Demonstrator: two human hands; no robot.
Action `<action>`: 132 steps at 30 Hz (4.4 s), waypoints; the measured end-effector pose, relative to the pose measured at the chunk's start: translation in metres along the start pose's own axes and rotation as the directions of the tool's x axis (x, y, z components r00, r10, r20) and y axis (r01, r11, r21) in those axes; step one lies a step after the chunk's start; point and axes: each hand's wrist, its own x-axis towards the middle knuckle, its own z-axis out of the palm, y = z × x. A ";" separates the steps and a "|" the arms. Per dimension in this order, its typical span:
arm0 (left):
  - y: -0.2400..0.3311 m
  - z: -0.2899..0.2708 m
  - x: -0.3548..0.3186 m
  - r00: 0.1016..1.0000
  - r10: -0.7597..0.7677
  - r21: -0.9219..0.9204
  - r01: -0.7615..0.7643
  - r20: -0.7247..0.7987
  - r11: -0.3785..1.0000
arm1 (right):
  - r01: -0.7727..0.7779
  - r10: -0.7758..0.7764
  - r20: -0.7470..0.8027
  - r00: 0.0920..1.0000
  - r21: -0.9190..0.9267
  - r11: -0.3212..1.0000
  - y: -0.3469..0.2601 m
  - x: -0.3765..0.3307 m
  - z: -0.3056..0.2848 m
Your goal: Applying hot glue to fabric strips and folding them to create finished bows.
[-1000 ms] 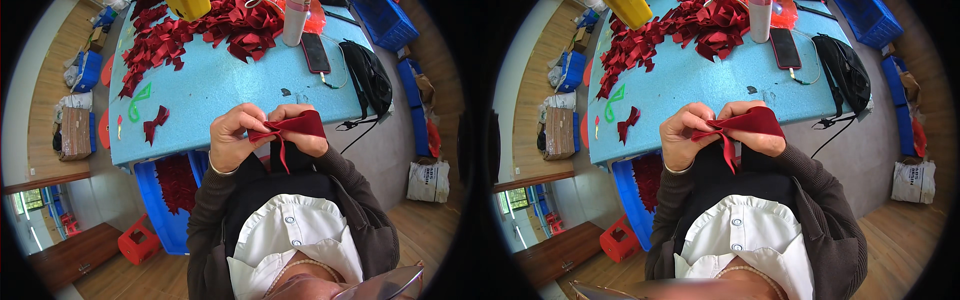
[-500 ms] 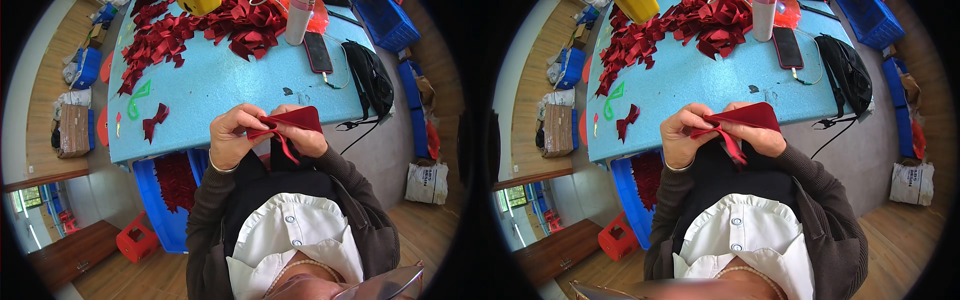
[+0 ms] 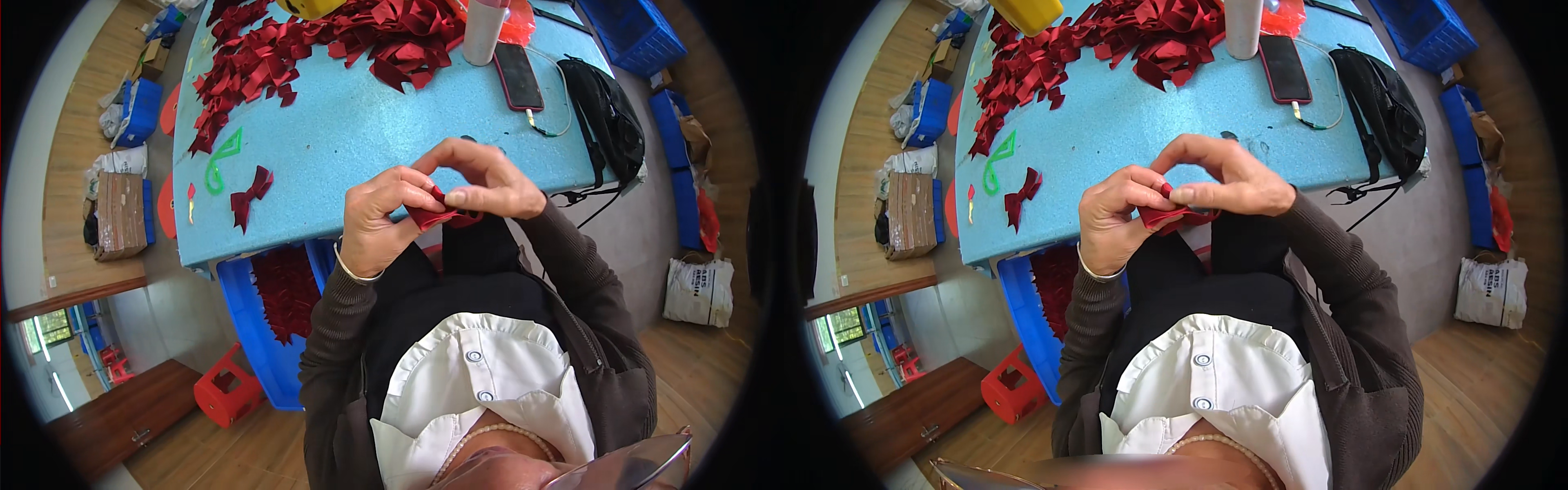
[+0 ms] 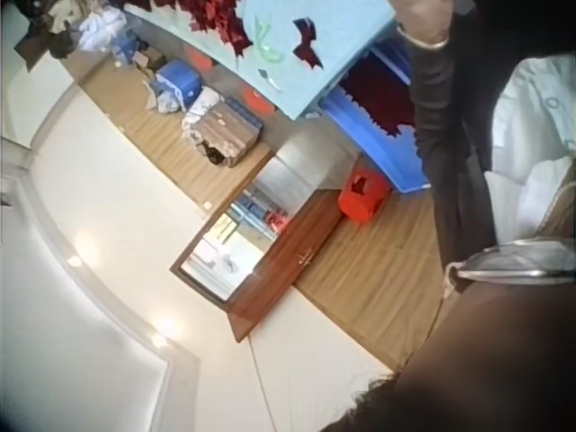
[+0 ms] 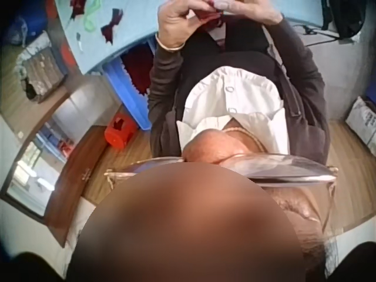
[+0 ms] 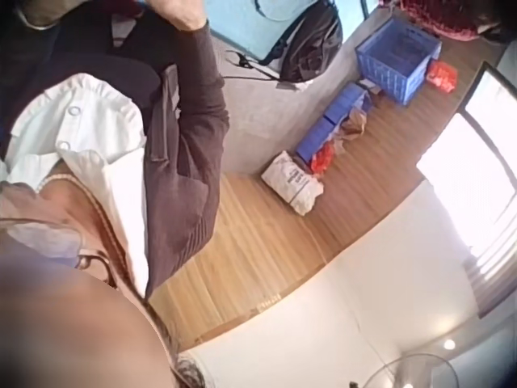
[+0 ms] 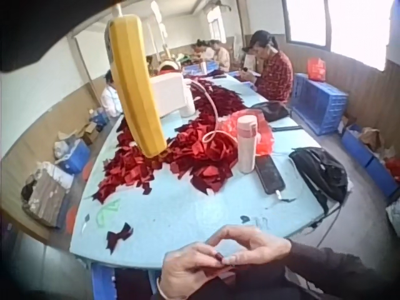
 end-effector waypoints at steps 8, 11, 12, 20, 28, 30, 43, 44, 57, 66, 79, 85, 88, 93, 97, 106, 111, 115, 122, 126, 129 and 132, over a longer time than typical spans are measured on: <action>-0.017 -0.007 0.006 1.000 0.022 0.118 -0.020 -0.016 0.993 | -0.226 0.218 0.076 0.973 0.123 0.966 -0.002 0.001 -0.002; -0.023 -0.007 0.006 1.000 0.001 0.072 0.000 -0.014 0.997 | -0.236 0.233 0.036 0.972 0.109 0.966 0.000 0.002 -0.001; -0.025 -0.007 0.005 1.000 -0.016 0.021 0.016 -0.017 1.000 | -0.206 0.206 0.016 0.978 0.069 0.976 0.001 0.002 -0.001; -0.038 -0.016 -0.001 0.998 -0.060 -0.028 0.061 0.036 0.998 | -0.158 0.156 -0.029 0.987 -0.093 0.983 0.010 0.008 0.005; -0.047 -0.025 -0.003 0.989 -0.148 -0.113 0.144 -0.026 0.983 | -0.012 -0.003 -0.048 0.999 -0.303 0.953 0.015 0.019 0.011; -0.050 -0.028 -0.004 0.984 -0.180 -0.158 0.177 -0.006 0.971 | 0.041 -0.063 -0.047 0.997 -0.373 0.927 0.019 0.022 0.013; -0.062 -0.034 0.001 0.978 -0.202 -0.386 0.167 -0.052 0.907 | 0.473 -0.424 0.264 0.866 -0.706 0.526 0.035 0.034 0.002; -0.065 -0.034 0.001 0.981 -0.191 -0.372 0.165 -0.033 0.913 | 0.490 -0.418 0.299 0.858 -0.718 0.494 0.034 0.034 0.001; -0.082 -0.025 0.015 0.997 -0.075 -0.169 0.080 0.036 0.982 | -0.131 0.148 0.048 0.988 -0.263 0.956 0.044 0.032 -0.026; -0.075 -0.009 0.012 0.999 -0.046 -0.143 0.050 0.029 0.988 | -0.199 0.226 0.070 0.972 -0.277 0.940 0.026 0.023 -0.029; -0.082 0.002 0.009 0.964 -0.246 -0.321 0.266 0.103 0.909 | 0.191 -0.076 0.212 0.974 -0.597 0.779 0.039 0.015 -0.031; -0.079 0.020 0.007 0.931 -0.359 -0.401 0.354 0.066 0.845 | 0.003 0.105 0.237 0.966 -0.415 0.910 0.033 0.012 -0.053; -0.074 0.027 0.010 0.902 -0.428 -0.414 0.411 0.056 0.812 | -0.058 0.204 0.293 0.934 -0.439 0.897 0.021 0.013 -0.073; -0.075 0.035 0.014 0.872 -0.481 -0.340 0.482 0.091 0.808 | 0.003 0.158 0.284 0.946 -0.495 0.869 0.020 0.003 -0.087; -0.085 0.041 0.009 0.851 -0.519 -0.336 0.512 0.079 0.790 | 0.148 0.029 0.263 0.964 -0.627 0.764 0.030 -0.001 -0.089; -0.086 0.040 0.000 0.830 -0.555 -0.542 0.493 0.057 0.681 | 0.198 -0.014 0.222 0.975 -0.839 0.507 0.032 -0.001 -0.085; -0.082 0.034 -0.011 0.832 -0.554 -0.538 0.468 0.002 0.701 | 0.327 -0.043 0.333 0.942 -0.883 0.336 0.038 0.007 -0.105; -0.075 0.033 -0.019 0.837 -0.543 -0.532 0.428 -0.073 0.731 | 0.274 -0.034 0.292 0.956 -0.842 0.465 0.041 0.012 -0.129; -0.073 0.019 -0.024 0.853 -0.487 -0.540 0.325 -0.187 0.776 | -0.300 0.337 -0.009 0.942 -0.475 0.827 -0.054 0.018 -0.108; -0.047 0.031 -0.017 0.823 -0.425 -0.606 0.128 -0.377 0.785 | 0.360 -0.128 0.460 0.879 -0.462 0.811 -0.144 0.002 -0.001; -0.035 0.030 -0.013 0.837 -0.406 -0.626 0.101 -0.366 0.773 | 0.582 -0.239 0.644 0.726 -0.391 0.713 -0.176 -0.005 0.029; -0.014 0.025 -0.012 0.857 -0.367 -0.660 0.043 -0.361 0.750 | 0.510 -0.394 0.330 0.858 -0.459 0.727 -0.161 0.000 0.026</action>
